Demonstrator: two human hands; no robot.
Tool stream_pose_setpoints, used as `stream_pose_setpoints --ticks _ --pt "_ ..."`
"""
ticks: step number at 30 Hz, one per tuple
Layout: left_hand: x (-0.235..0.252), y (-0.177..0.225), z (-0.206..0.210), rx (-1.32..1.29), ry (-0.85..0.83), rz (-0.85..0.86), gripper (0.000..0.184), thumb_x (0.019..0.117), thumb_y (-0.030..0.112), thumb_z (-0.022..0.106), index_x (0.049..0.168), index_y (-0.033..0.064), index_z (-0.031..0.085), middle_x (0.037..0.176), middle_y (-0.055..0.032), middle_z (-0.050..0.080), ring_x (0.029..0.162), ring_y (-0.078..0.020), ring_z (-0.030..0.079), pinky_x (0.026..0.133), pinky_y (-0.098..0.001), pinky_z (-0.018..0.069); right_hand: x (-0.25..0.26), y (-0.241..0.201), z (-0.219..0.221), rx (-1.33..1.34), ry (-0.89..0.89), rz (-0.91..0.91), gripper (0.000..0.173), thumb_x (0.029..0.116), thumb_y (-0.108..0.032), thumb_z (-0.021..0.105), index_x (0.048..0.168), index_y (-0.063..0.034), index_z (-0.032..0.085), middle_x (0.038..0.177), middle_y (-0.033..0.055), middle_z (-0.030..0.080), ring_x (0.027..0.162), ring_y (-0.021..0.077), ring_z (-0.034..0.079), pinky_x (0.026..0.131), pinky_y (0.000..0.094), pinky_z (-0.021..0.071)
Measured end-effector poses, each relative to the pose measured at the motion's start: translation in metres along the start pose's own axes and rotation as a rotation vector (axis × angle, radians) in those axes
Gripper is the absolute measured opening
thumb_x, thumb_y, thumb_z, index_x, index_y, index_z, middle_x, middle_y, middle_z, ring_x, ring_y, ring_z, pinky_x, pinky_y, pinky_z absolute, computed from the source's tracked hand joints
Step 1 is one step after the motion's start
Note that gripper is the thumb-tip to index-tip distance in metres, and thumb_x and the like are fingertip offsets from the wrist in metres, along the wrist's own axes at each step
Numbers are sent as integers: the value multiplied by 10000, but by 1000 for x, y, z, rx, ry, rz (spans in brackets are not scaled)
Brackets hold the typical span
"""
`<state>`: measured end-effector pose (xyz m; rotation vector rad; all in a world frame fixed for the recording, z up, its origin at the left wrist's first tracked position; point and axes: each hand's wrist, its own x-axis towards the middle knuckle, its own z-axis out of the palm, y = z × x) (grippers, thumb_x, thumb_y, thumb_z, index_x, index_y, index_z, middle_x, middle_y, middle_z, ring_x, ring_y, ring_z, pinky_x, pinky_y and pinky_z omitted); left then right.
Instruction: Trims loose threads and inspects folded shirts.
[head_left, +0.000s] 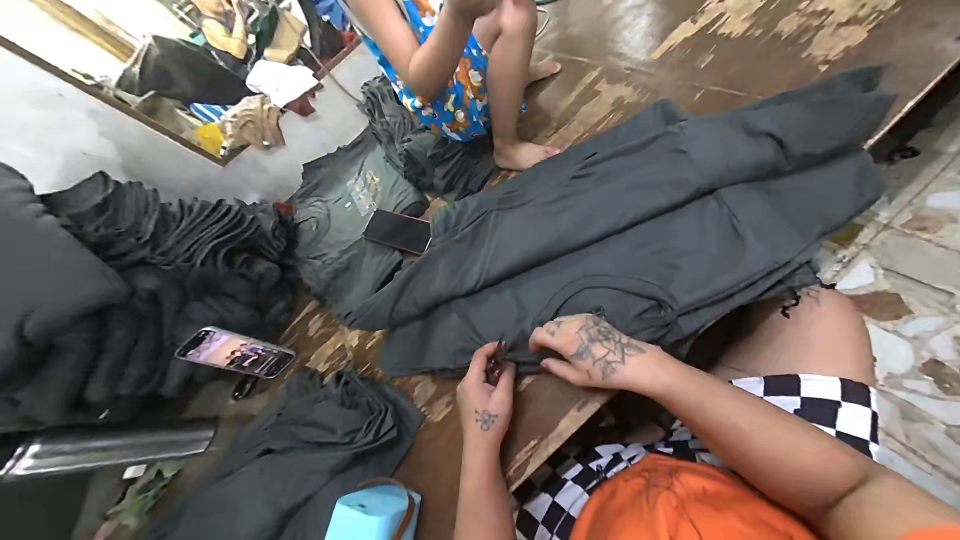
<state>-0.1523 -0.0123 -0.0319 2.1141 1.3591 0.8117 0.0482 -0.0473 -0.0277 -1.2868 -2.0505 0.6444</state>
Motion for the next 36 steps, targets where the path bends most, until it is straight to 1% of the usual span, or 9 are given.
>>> stream_pose_setpoints --ticks 7,9,13,17,21,23,26,32,36 --pt "0 1 0 21 9 1 241 910 56 610 1114 -41 693 916 -77 707 795 -90 644 740 -284 526 10 -12 -12 -96 -209 106 260 1008 -86 525 1159 55 682 1089 288 682 1070 460 659 909 605 479" --pt "-1 1 -1 24 13 3 230 912 60 610 1102 -33 699 897 -68 702 775 -80 631 724 -274 514 10 -12 -8 -142 -169 66 235 1011 -65 500 1078 74 677 1001 290 686 986 473 677 833 616 493" --pt "0 0 -1 12 5 -6 228 914 66 601 1100 -20 700 886 -47 694 753 -61 616 701 -260 505 3 3 3 -114 88 -39 169 972 -32 524 978 66 662 825 234 691 802 422 711 699 566 531" --pt "0 1 -3 4 4 -14 266 907 59 596 1141 -29 685 916 -59 698 766 -69 619 706 -267 509 -6 8 0 -11 149 -80 196 1005 -59 494 984 57 651 813 220 678 797 393 707 718 518 545" --pt "0 3 -2 18 7 -20 277 912 63 599 1160 -33 679 924 -77 702 769 -92 629 711 -288 517 -7 10 -1 57 105 -111 226 1024 -110 531 1053 40 698 928 226 717 895 384 719 812 527 551" --pt "0 1 -2 26 4 -10 257 912 63 601 1135 -26 689 908 -73 704 762 -92 635 711 -294 523 -6 8 -2 39 50 -87 247 1016 -144 570 1124 19 722 989 236 726 943 399 717 847 553 544" --pt "-1 0 -2 39 7 -2 228 915 84 610 1103 -9 700 878 -63 698 737 -96 629 693 -310 523 1 -6 -11 -50 -135 38 243 1015 -107 554 1121 50 707 1043 267 702 1030 432 683 907 579 505" --pt "-7 -13 -1 69 9 -17 225 904 123 637 1089 21 715 886 -81 714 769 -178 675 714 -409 552 7 -17 -9 -225 -228 53 220 942 -20 591 1144 48 647 1026 275 673 950 460 676 786 607 520" --pt "-10 -11 -3 49 -27 -93 218 882 68 667 1086 7 717 886 -104 719 783 -204 684 737 -435 549 -2 -5 -2 -164 -81 -12 128 940 -34 595 1032 37 649 869 219 685 828 396 707 713 551 542"
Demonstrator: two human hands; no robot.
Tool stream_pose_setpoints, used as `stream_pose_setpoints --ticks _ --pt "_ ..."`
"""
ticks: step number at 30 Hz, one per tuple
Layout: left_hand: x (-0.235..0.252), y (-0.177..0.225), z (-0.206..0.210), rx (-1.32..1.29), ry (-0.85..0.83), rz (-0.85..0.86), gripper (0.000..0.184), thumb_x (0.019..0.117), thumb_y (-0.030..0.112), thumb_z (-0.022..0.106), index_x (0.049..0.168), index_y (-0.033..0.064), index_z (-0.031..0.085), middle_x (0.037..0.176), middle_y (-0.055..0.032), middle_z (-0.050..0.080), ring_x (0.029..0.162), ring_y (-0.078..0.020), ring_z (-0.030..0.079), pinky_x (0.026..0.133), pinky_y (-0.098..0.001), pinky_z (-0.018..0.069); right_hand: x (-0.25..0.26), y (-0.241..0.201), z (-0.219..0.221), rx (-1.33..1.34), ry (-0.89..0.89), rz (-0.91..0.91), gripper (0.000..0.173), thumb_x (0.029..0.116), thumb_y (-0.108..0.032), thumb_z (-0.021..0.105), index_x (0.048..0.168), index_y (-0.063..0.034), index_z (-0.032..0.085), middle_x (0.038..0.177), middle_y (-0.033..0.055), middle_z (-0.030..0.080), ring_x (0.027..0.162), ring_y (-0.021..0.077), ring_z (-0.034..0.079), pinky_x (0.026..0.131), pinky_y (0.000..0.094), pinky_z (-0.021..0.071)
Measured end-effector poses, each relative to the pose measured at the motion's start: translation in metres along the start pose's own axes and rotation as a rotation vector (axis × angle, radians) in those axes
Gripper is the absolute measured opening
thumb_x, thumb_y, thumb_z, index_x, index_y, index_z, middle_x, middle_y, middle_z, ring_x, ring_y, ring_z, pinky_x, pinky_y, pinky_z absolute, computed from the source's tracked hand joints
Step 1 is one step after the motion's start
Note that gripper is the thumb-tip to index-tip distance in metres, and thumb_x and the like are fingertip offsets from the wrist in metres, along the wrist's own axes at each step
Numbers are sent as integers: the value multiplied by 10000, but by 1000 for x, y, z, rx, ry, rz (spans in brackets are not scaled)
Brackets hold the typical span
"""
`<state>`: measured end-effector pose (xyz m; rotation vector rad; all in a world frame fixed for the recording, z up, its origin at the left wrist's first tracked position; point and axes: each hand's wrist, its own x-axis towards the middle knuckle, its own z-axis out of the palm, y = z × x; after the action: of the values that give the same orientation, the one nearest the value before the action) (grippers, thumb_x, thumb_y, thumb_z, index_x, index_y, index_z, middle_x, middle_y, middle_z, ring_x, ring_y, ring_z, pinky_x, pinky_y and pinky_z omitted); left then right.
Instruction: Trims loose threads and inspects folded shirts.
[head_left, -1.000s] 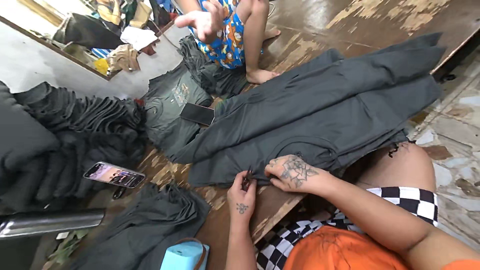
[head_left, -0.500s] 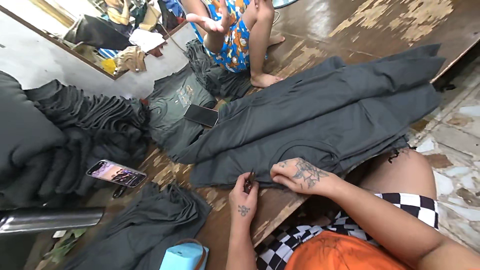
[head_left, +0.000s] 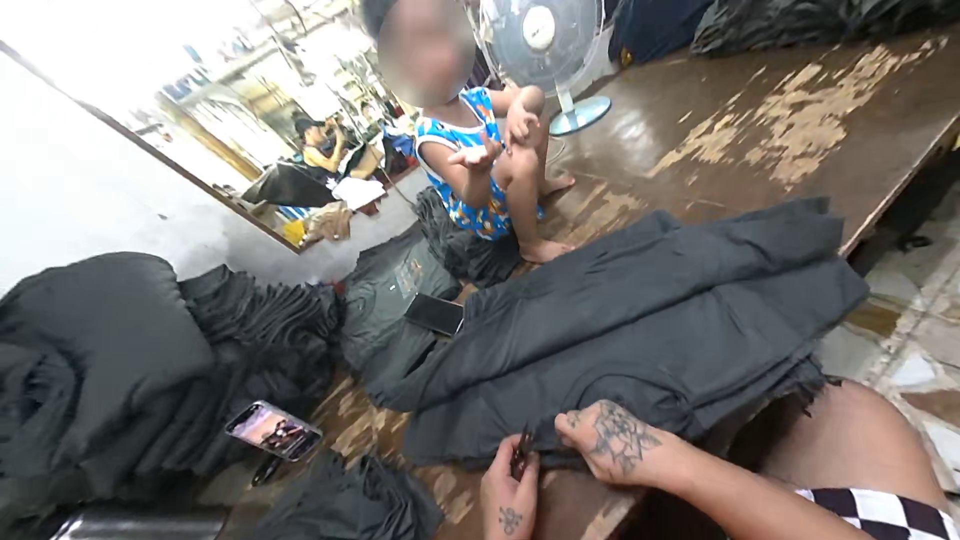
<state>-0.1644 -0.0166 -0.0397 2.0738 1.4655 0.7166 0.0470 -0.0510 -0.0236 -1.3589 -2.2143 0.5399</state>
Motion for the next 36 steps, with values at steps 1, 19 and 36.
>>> stream_pose_setpoints --ticks 1,19,36 --pt "0 4 -2 -2 -17 -29 220 881 53 673 1090 -3 715 892 -120 720 795 -218 687 753 -444 547 -2 3 2 20 39 -24 108 937 -33 597 1007 31 649 838 206 681 804 380 708 698 538 546" --pt "1 16 -3 -66 23 61 217 940 99 604 1103 -10 698 900 -62 695 767 -93 629 717 -296 523 9 4 -17 95 -29 5 211 1028 -93 536 1061 63 673 882 262 697 875 441 703 805 583 527" --pt "2 17 -6 -52 8 49 227 938 99 604 1113 -6 702 890 -73 692 755 -124 625 708 -331 519 10 0 -26 111 -205 48 251 1016 -166 607 1160 -13 746 1114 243 716 1102 410 670 986 576 475"
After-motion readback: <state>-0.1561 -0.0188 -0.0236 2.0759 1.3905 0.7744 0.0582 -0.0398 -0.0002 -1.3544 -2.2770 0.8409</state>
